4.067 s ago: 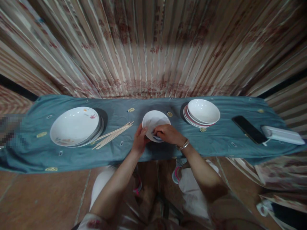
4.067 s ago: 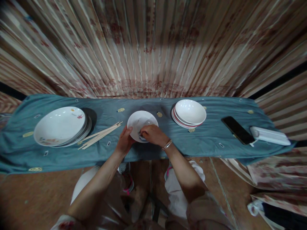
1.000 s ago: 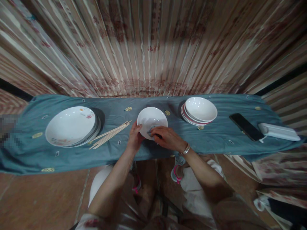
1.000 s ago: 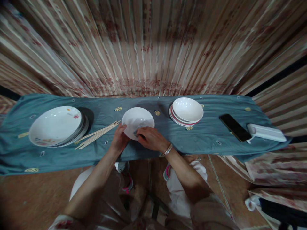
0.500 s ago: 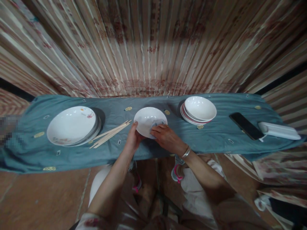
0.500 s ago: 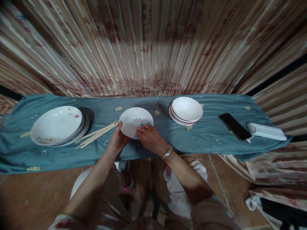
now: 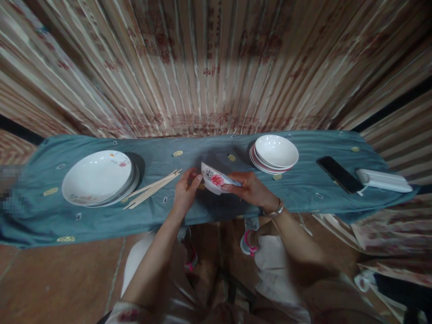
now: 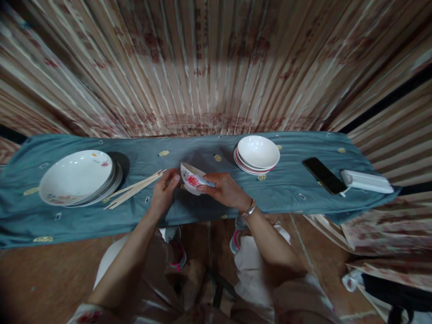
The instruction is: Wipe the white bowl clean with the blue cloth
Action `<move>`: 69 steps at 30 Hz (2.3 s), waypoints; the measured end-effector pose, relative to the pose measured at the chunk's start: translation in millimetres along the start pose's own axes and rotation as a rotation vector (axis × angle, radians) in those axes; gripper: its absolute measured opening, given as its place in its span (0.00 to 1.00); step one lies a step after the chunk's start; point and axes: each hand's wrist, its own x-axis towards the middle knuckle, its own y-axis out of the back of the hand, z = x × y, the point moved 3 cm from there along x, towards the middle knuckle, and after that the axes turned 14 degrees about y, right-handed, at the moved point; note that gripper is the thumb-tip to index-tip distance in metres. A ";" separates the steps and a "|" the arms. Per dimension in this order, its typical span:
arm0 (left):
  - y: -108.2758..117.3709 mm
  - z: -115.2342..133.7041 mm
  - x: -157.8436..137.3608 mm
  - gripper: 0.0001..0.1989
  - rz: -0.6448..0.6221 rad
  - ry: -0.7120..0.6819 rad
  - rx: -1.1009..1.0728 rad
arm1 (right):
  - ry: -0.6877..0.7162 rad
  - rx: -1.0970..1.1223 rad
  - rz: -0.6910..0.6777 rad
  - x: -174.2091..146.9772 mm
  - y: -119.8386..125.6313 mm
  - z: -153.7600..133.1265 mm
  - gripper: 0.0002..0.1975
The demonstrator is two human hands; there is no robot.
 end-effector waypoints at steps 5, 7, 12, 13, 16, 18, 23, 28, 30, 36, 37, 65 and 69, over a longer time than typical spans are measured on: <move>-5.0 19.6 -2.1 0.24 -0.048 -0.230 0.095 | -0.174 0.349 -0.103 -2.9 5.2 5.7 0.24; -13.0 24.6 -4.0 0.21 -0.182 -0.196 0.053 | -0.216 0.423 -0.140 -2.7 6.7 7.1 0.24; -24.4 30.9 -10.4 0.19 -0.361 0.001 -0.007 | -0.301 0.521 -0.065 -0.9 16.4 16.8 0.21; -24.5 31.7 -11.1 0.18 -0.359 0.015 -0.013 | -0.302 0.530 -0.040 -0.5 18.5 19.6 0.20; -24.9 31.1 -11.7 0.18 -0.382 0.053 -0.007 | -0.267 0.513 0.037 1.1 23.3 27.9 0.18; -25.8 29.5 -11.4 0.18 -0.409 0.079 -0.008 | -0.218 0.484 0.091 2.5 24.8 31.7 0.18; -28.8 27.8 -12.2 0.20 -0.440 0.090 -0.051 | -0.079 0.424 0.192 9.0 21.0 33.1 0.25; -31.3 24.1 -11.0 0.19 -0.377 0.093 -0.150 | 0.031 0.309 0.530 14.5 25.0 33.4 0.16; -32.6 21.2 -9.3 0.18 -0.355 0.124 -0.214 | 0.068 0.268 0.615 13.8 26.4 29.7 0.14; -34.6 22.2 -6.8 0.17 -0.343 0.148 -0.355 | 0.189 0.071 0.417 8.6 7.5 0.5 0.15; -34.8 23.6 -7.2 0.16 -0.349 0.144 -0.366 | 0.198 0.032 0.371 8.0 3.0 -3.9 0.15; -45.6 31.6 -32.2 0.14 -0.455 0.189 -0.444 | 0.060 -0.068 0.344 14.2 -22.0 19.4 0.22; -43.0 34.2 -34.7 0.14 -0.437 0.163 -0.430 | 0.143 -0.116 0.267 13.7 -25.1 6.9 0.22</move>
